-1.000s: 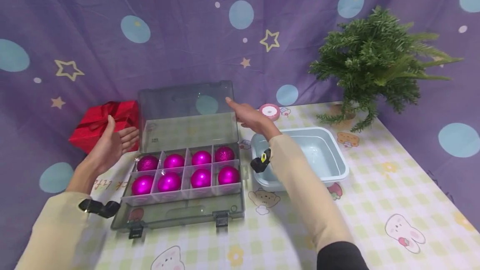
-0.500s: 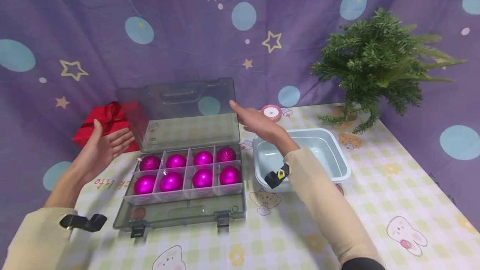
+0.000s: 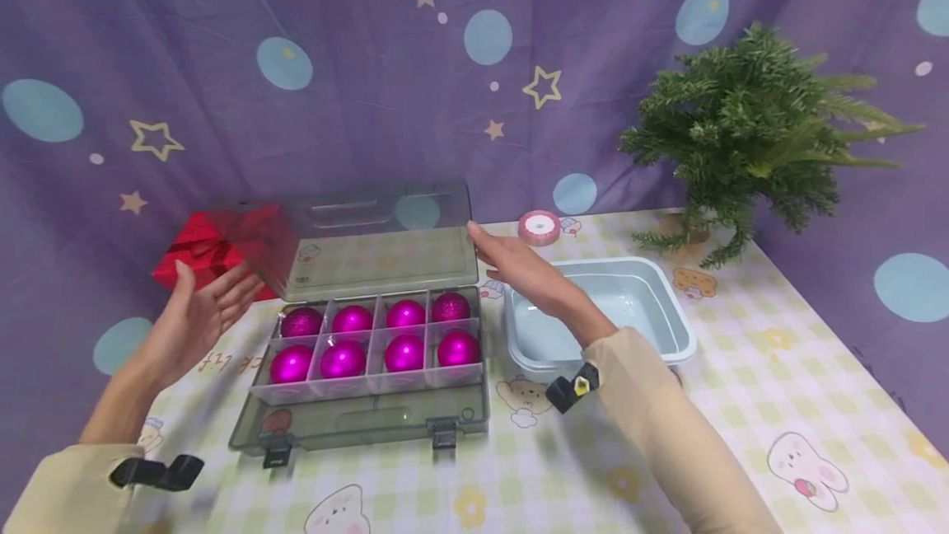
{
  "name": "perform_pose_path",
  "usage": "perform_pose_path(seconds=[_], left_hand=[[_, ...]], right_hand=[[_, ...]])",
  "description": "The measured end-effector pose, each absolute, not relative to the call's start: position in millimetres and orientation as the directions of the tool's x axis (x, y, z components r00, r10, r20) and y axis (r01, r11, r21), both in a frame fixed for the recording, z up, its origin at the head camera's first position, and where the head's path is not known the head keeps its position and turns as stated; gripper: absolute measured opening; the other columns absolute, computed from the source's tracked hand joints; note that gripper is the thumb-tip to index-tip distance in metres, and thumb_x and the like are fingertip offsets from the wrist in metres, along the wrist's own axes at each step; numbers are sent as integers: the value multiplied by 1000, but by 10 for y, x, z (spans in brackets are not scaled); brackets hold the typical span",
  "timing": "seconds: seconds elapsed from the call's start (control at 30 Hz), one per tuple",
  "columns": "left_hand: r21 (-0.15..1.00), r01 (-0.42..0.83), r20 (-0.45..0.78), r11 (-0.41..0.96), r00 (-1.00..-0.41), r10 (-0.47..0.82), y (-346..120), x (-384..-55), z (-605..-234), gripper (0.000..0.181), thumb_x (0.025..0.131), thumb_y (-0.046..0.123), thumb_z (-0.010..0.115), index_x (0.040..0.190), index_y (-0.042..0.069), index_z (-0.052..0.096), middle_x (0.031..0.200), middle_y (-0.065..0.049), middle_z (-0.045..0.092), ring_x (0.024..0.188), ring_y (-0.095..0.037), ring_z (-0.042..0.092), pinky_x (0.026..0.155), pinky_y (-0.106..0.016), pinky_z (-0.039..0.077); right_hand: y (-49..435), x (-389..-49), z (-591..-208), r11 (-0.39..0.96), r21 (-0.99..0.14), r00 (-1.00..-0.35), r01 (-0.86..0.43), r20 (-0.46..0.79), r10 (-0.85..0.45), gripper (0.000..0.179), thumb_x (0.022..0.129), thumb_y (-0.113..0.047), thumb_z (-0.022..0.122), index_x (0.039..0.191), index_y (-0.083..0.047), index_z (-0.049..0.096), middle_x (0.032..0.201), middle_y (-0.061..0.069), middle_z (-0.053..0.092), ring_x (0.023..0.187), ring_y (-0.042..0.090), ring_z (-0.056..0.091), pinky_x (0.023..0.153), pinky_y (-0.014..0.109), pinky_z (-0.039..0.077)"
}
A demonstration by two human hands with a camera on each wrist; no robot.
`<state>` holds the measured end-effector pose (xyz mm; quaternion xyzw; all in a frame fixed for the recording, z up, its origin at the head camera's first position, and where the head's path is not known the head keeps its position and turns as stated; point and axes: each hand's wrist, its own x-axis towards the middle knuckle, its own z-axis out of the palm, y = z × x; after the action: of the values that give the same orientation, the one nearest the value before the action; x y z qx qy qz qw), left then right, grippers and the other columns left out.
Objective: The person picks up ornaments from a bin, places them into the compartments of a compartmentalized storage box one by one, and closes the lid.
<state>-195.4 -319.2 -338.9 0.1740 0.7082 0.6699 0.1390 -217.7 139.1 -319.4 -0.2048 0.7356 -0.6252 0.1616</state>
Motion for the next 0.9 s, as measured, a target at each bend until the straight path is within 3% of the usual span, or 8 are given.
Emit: perform_pose_path(seconds=[0.23,0.5,0.63,0.73,0.8,0.9], left_hand=[[991,111,62,79,-884,464,-3221,-1831,-3477,84,104,62,-5,162,0,-12,165,-29,-14,153,-38,-13,120,-14,17],[981,144,69,126,-880,470,-3235,-1681,-3530,84,103,61,-11,163,2,-9,166,-28,-11,156,-30,-6,117,-11,18],[979,133,48,154,-885,462,-3242,-1584,-3558,84,102,60,-14,164,4,-7,168,-25,-10,155,-33,-9,119,-15,10],[976,127,32,177,-886,462,-3248,-1515,-3597,84,103,59,-14,164,3,-8,168,-25,-11,154,-36,-12,115,-13,12],[971,140,37,192,-888,458,-3256,-1478,-3627,84,103,59,-14,164,2,-7,168,-26,-10,156,-26,-6,112,-10,17],[963,169,60,210,-895,442,-3277,-1438,-3679,83,105,56,-13,163,-3,-6,165,-33,-7,151,-4,13,108,-7,21]], right_hand=[[1360,-1975,-3334,66,-989,-890,-134,91,-447,64,115,-42,30,159,3,34,164,21,30,152,33,27,122,48,30],[1273,-1725,-3445,73,-988,-935,-138,106,-338,67,114,-42,31,157,10,30,162,25,30,150,36,30,122,44,29],[1234,-1613,-3513,86,-986,-944,-139,106,-314,69,114,-44,29,158,9,27,163,24,29,151,34,29,123,41,27],[1215,-1534,-3558,67,-990,-948,-124,98,-303,71,114,-45,27,159,10,23,164,25,27,152,34,26,124,41,25],[1209,-1492,-3586,46,-993,-950,-111,92,-299,73,113,-46,27,159,10,22,165,24,27,153,34,24,125,40,23],[1200,-1437,-3618,25,-994,-951,-106,94,-294,73,113,-45,27,159,11,21,166,25,24,153,35,22,125,40,22]])
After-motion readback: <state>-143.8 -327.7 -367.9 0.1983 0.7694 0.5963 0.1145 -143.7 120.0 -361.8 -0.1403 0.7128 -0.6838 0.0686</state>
